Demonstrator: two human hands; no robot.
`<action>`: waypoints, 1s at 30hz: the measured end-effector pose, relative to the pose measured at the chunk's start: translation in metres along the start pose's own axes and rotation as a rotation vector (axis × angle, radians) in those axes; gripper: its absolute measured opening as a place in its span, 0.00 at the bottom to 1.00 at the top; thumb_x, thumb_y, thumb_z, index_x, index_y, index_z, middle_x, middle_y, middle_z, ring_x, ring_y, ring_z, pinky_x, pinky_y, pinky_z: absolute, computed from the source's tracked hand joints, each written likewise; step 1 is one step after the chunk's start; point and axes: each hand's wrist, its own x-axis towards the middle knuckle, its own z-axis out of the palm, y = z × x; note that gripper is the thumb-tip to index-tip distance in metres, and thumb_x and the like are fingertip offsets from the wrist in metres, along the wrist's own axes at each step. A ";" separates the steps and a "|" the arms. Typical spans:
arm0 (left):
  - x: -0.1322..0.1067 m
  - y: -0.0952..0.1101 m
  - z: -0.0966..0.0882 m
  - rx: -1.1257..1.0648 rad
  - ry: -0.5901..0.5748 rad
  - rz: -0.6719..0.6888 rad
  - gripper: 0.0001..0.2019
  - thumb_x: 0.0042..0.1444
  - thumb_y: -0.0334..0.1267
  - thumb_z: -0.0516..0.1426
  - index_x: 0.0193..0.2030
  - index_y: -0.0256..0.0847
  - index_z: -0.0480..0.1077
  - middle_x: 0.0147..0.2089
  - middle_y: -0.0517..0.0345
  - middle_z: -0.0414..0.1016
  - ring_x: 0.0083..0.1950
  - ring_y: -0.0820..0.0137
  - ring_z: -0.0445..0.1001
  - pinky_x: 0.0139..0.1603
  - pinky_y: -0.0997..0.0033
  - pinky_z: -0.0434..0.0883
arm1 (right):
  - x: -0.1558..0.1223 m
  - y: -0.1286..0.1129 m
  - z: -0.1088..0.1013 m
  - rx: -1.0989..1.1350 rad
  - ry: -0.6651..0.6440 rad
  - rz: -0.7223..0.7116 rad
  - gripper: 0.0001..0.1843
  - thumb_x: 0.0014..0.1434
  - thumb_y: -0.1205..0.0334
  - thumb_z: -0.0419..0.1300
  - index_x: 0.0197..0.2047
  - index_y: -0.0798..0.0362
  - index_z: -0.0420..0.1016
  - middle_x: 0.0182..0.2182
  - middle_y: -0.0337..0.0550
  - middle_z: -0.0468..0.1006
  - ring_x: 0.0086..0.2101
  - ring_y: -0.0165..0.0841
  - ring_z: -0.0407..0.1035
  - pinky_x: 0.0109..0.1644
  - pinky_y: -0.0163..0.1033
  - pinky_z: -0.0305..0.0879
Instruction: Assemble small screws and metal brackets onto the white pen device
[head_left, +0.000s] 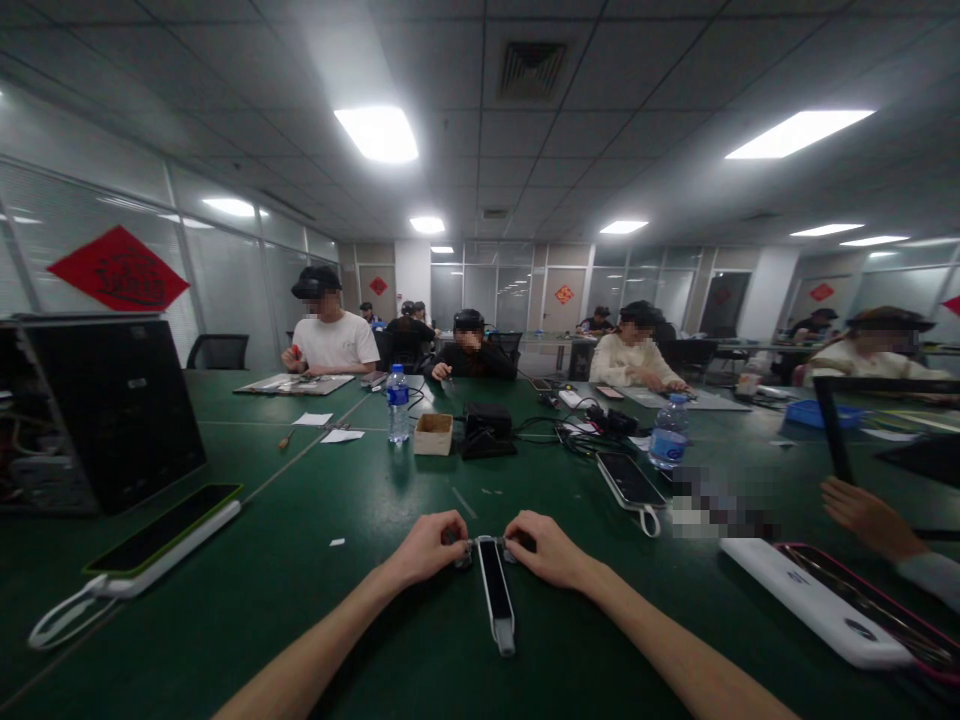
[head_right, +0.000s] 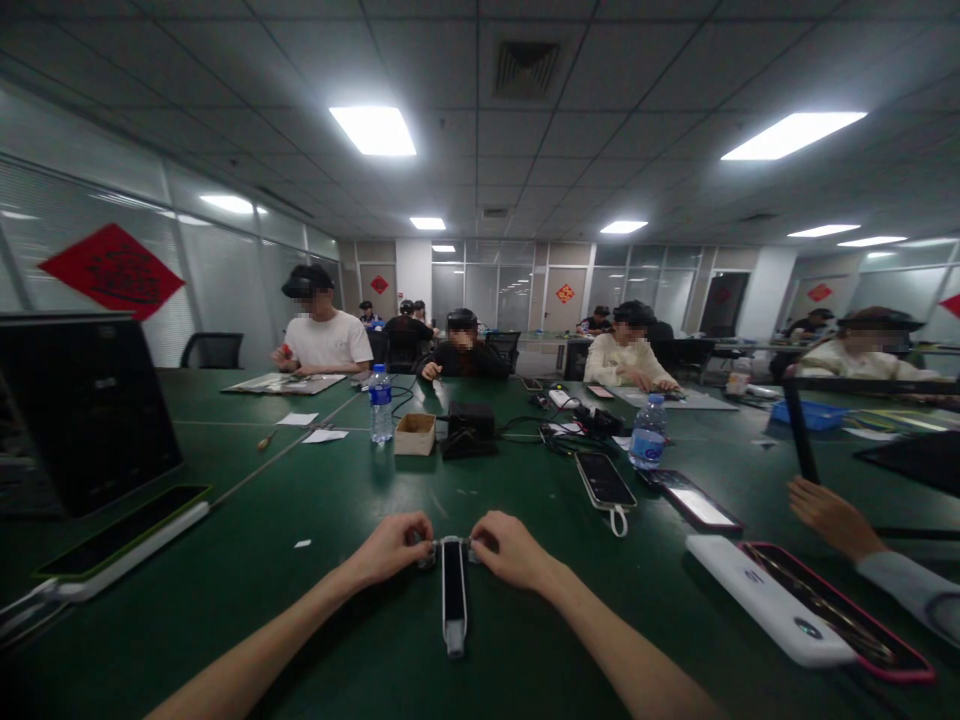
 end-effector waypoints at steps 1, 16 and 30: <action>0.000 -0.001 0.000 0.006 0.003 0.004 0.07 0.51 0.34 0.55 0.36 0.38 0.71 0.35 0.60 0.74 0.34 0.72 0.70 0.34 0.74 0.65 | 0.000 0.001 0.001 -0.001 0.004 -0.004 0.09 0.61 0.59 0.55 0.39 0.53 0.74 0.36 0.43 0.73 0.34 0.31 0.67 0.37 0.35 0.65; 0.000 0.001 0.000 -0.026 0.020 0.006 0.07 0.49 0.37 0.58 0.34 0.38 0.72 0.30 0.62 0.73 0.31 0.72 0.68 0.32 0.75 0.64 | 0.002 0.009 0.005 -0.021 0.037 -0.068 0.08 0.60 0.61 0.56 0.38 0.54 0.74 0.33 0.43 0.73 0.33 0.31 0.67 0.38 0.36 0.64; 0.001 -0.004 -0.004 -0.025 0.000 0.025 0.09 0.53 0.42 0.58 0.37 0.39 0.72 0.36 0.60 0.76 0.35 0.70 0.72 0.36 0.73 0.67 | 0.000 -0.001 -0.002 0.005 -0.017 -0.016 0.10 0.61 0.59 0.55 0.40 0.54 0.74 0.36 0.43 0.73 0.35 0.31 0.67 0.38 0.35 0.65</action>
